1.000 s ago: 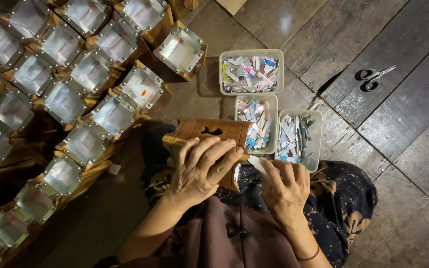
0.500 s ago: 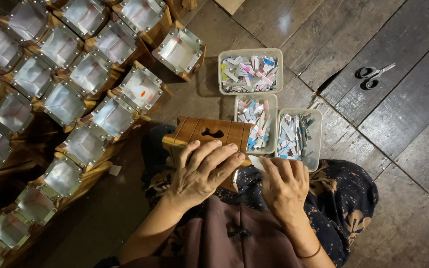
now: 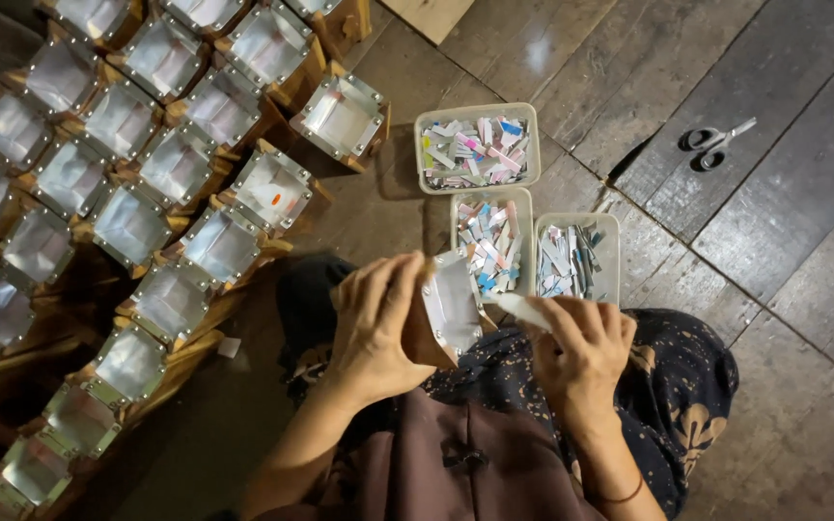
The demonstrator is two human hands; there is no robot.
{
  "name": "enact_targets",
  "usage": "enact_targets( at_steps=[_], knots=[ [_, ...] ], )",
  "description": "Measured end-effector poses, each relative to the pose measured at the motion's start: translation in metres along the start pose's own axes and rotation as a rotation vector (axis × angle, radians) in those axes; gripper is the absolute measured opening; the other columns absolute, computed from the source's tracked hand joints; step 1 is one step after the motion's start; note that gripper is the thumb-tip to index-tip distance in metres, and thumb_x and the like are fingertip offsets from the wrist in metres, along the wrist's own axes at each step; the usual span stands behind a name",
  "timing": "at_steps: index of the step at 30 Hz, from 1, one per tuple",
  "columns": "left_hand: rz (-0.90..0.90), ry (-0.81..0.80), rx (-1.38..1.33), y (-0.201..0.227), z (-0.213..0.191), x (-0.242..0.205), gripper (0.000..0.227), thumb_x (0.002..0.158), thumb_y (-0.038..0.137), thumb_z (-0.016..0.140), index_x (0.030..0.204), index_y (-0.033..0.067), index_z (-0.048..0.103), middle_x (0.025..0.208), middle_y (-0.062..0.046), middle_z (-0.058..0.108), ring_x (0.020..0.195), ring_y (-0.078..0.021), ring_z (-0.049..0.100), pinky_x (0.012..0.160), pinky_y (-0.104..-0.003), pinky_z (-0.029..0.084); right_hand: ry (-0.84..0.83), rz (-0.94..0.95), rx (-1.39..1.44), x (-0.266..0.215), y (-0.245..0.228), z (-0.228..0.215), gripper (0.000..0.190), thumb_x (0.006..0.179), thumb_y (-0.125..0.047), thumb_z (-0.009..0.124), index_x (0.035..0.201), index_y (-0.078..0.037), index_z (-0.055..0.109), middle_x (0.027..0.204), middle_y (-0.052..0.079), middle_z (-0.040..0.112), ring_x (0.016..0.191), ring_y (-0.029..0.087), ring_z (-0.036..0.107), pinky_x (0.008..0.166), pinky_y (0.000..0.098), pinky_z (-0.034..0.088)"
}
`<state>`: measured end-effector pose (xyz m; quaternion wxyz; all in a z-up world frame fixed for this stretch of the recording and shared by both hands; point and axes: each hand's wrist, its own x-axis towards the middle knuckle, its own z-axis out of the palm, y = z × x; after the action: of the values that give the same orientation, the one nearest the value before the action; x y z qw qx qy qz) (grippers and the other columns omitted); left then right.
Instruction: The person sits on the floor and uses scissors to cut small strips of colored paper from a plastic container. After cutting, they place the strips into a small wooden box with a reflective interior.
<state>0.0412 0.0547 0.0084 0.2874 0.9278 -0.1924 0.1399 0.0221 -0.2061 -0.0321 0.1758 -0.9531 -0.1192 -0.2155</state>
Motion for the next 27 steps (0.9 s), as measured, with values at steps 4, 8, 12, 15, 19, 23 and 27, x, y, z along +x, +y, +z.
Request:
enact_targets(
  at_steps=[4, 8, 12, 15, 19, 23, 27],
  knots=[
    [-0.118, -0.089, -0.191, 0.007, -0.01, 0.004, 0.123, 0.04, 0.029, 0.088, 0.151, 0.0008, 0.045, 0.132, -0.023, 0.058, 0.119, -0.0435, 0.057, 0.102, -0.051, 0.04, 0.018, -0.018, 0.034, 0.001, 0.006, 0.0, 0.029, 0.088, -0.02, 0.072, 0.117, -0.024, 0.076, 0.097, -0.001, 0.066, 0.089, 0.024, 0.059, 0.084, 0.037, 0.039],
    [-0.145, -0.185, -0.213, 0.01, -0.008, -0.001, 0.124, 0.039, 0.032, 0.088, 0.151, 0.0011, 0.045, 0.131, -0.023, 0.059, 0.118, -0.043, 0.058, 0.103, -0.052, 0.04, 0.019, -0.032, 0.009, -0.003, 0.002, 0.007, 0.027, 0.089, -0.021, 0.072, 0.116, -0.024, 0.077, 0.097, -0.001, 0.067, 0.089, 0.023, 0.059, 0.084, 0.0382, 0.037],
    [-0.199, -0.241, -0.328, 0.005, -0.006, -0.005, 0.13, 0.037, 0.031, 0.089, 0.154, 0.0009, 0.04, 0.136, -0.023, 0.056, 0.124, -0.0433, 0.054, 0.105, -0.052, 0.036, -0.006, -0.046, 0.003, -0.002, -0.005, 0.005, 0.03, 0.087, -0.018, 0.07, 0.115, -0.027, 0.075, 0.098, -0.003, 0.066, 0.089, 0.023, 0.058, 0.085, 0.0386, 0.037],
    [-0.263, -0.269, -0.432, 0.004, -0.008, -0.004, 0.132, 0.037, 0.03, 0.09, 0.155, 0.0008, 0.038, 0.136, -0.023, 0.055, 0.123, -0.0443, 0.053, 0.104, -0.052, 0.036, -0.006, -0.055, 0.001, 0.001, -0.009, -0.002, 0.034, 0.084, -0.016, 0.071, 0.115, -0.027, 0.075, 0.099, -0.002, 0.066, 0.089, 0.024, 0.058, 0.086, 0.0389, 0.037],
    [-0.305, -0.285, -0.484, 0.002, -0.005, -0.006, 0.135, 0.037, 0.032, 0.091, 0.157, 0.0019, 0.036, 0.138, -0.022, 0.054, 0.124, -0.0436, 0.052, 0.102, -0.05, 0.036, 0.004, -0.071, -0.031, 0.003, -0.011, -0.006, 0.032, 0.083, -0.012, 0.071, 0.112, -0.026, 0.075, 0.099, -0.002, 0.067, 0.088, 0.023, 0.058, 0.085, 0.0388, 0.038],
    [-0.3, -0.31, -0.438, 0.005, -0.006, -0.007, 0.136, 0.036, 0.031, 0.092, 0.157, 0.0035, 0.036, 0.139, -0.021, 0.053, 0.125, -0.0423, 0.051, 0.101, -0.05, 0.036, 0.007, -0.082, -0.048, 0.004, -0.013, -0.007, 0.031, 0.084, -0.012, 0.07, 0.112, -0.026, 0.075, 0.098, -0.002, 0.066, 0.087, 0.024, 0.058, 0.085, 0.0386, 0.038],
    [-0.263, -0.297, -0.398, 0.007, -0.009, -0.006, 0.134, 0.037, 0.03, 0.091, 0.157, 0.0032, 0.036, 0.139, -0.021, 0.053, 0.124, -0.0431, 0.052, 0.102, -0.05, 0.036, 0.011, -0.082, -0.045, 0.003, -0.014, -0.004, 0.03, 0.085, -0.013, 0.07, 0.111, -0.026, 0.076, 0.097, -0.002, 0.066, 0.086, 0.023, 0.058, 0.085, 0.0383, 0.037]
  ],
)
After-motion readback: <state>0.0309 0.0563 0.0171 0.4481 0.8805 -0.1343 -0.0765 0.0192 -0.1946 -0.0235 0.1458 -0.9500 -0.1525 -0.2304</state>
